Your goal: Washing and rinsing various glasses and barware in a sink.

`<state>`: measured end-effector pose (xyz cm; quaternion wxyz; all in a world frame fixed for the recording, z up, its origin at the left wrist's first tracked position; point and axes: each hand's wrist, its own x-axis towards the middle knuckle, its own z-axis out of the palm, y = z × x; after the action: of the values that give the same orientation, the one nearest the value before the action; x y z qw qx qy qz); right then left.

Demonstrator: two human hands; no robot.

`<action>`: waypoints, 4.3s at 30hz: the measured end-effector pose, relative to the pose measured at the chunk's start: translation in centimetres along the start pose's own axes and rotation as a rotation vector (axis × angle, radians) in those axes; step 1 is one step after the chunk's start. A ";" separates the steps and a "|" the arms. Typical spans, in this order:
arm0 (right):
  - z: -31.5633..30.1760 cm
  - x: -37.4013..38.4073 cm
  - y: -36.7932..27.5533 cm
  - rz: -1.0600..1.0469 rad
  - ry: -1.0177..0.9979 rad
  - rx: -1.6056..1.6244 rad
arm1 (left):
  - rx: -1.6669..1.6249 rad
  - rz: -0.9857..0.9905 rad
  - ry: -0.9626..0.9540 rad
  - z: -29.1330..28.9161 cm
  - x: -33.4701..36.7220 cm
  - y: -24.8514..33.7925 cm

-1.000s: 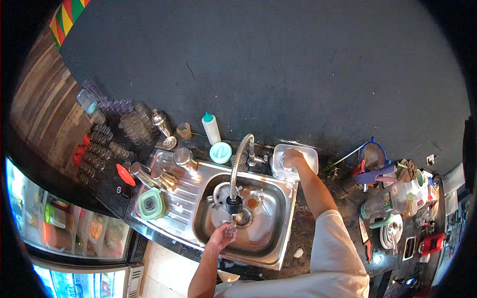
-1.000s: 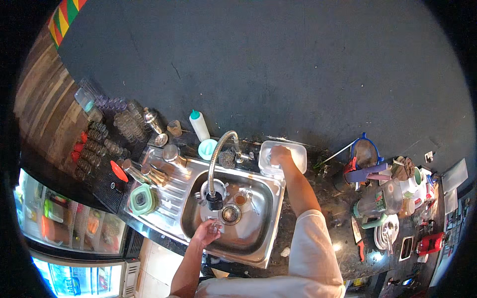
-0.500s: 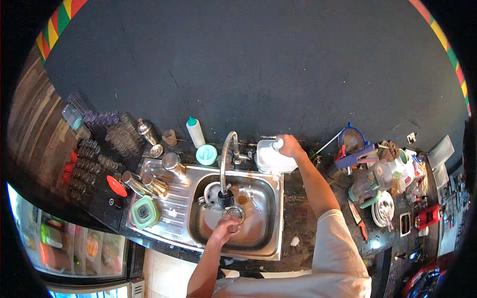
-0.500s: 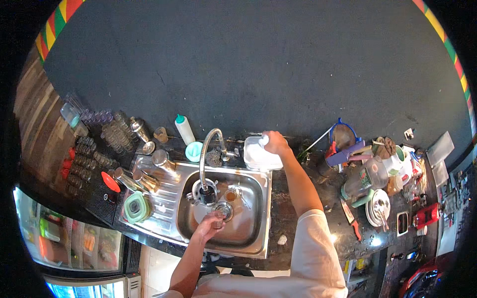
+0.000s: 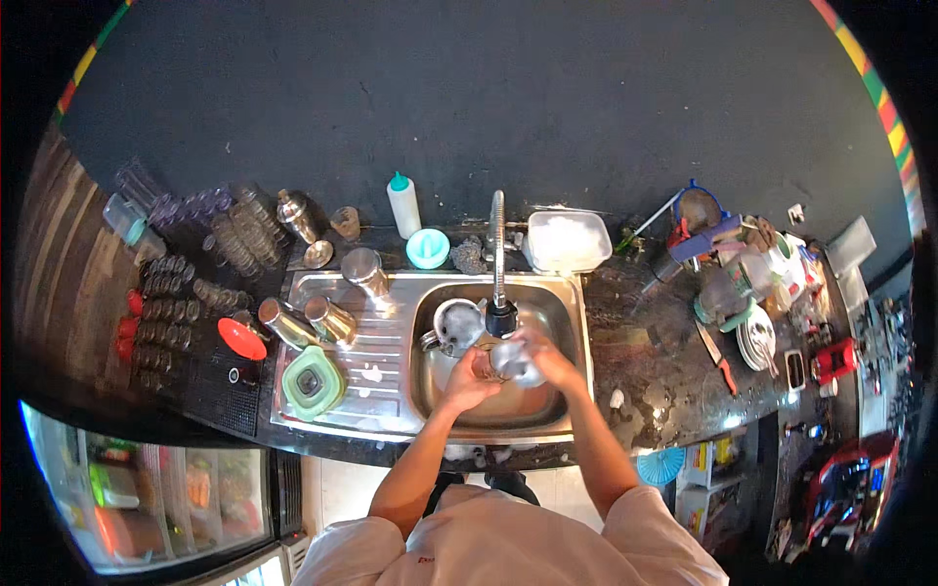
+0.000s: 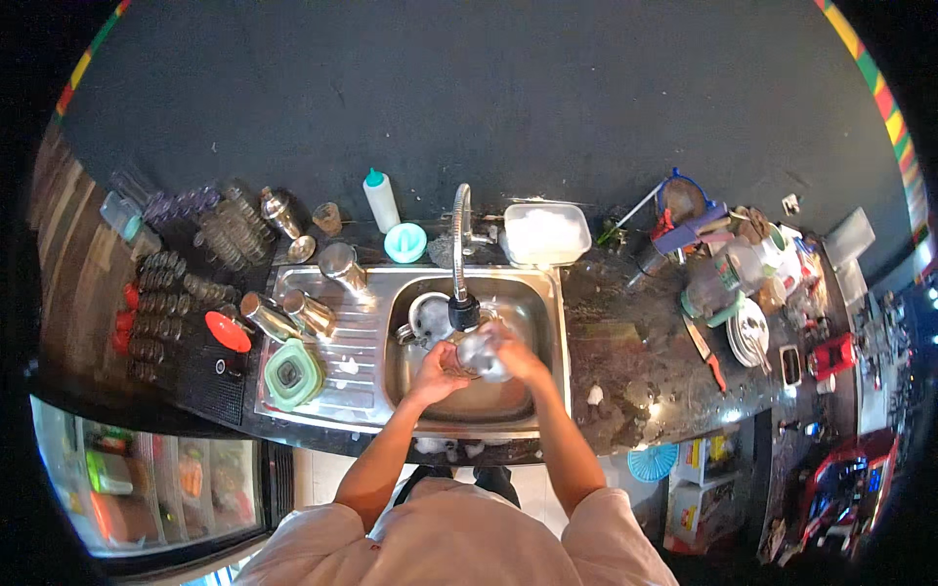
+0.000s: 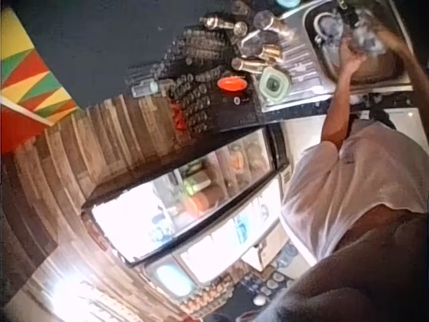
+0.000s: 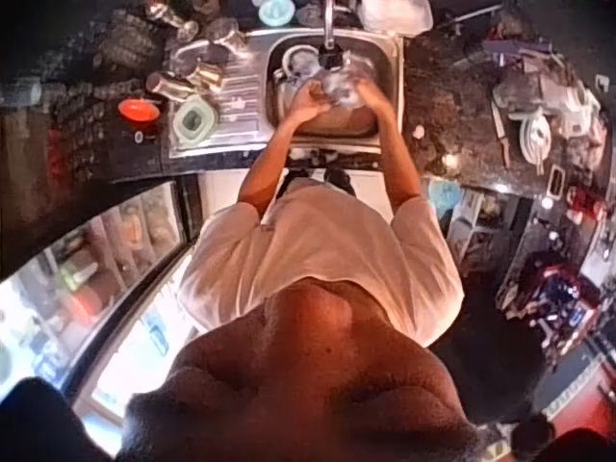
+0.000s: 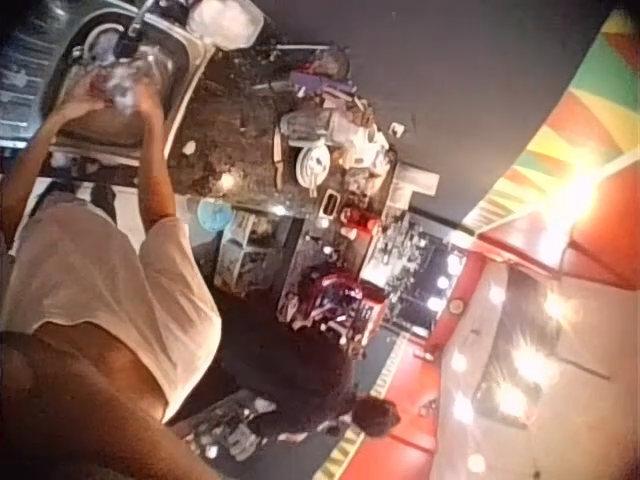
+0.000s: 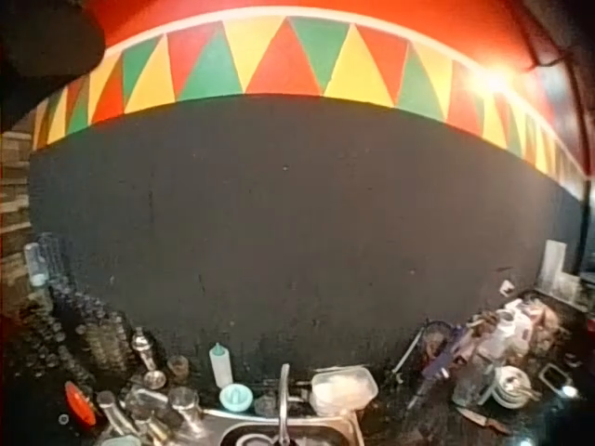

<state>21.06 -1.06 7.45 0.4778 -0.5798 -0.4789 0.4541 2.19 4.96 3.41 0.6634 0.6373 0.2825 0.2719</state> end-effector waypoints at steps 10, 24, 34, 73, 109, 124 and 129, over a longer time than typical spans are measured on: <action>10.2 -4.4 1.3 -0.184 0.520 -0.253 | -0.926 -0.426 0.393 -0.9 0.2 0.0; 10.0 -2.7 2.6 0.344 0.459 0.775 | -1.016 -0.236 0.384 -0.2 2.6 -1.4; 7.1 -3.7 3.8 0.097 0.131 0.278 | -0.917 -0.451 0.322 1.4 3.2 -0.1; 1.7 -4.0 6.4 0.120 0.202 0.386 | -0.475 -0.340 0.285 0.4 1.8 0.0; 10.1 -2.2 3.2 -0.129 0.591 0.338 | -0.947 -0.745 0.613 2.9 2.7 -2.1; 5.7 -0.9 0.6 -0.007 0.467 0.246 | -0.733 -0.364 0.450 4.7 1.9 -3.9; 5.3 -0.2 0.3 0.034 0.376 0.235 | -0.863 -0.364 0.412 4.4 0.4 -1.4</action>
<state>15.88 -0.63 6.44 0.6153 -0.6027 -0.3153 0.3985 5.59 2.14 2.11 0.8333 0.1789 0.3757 0.3639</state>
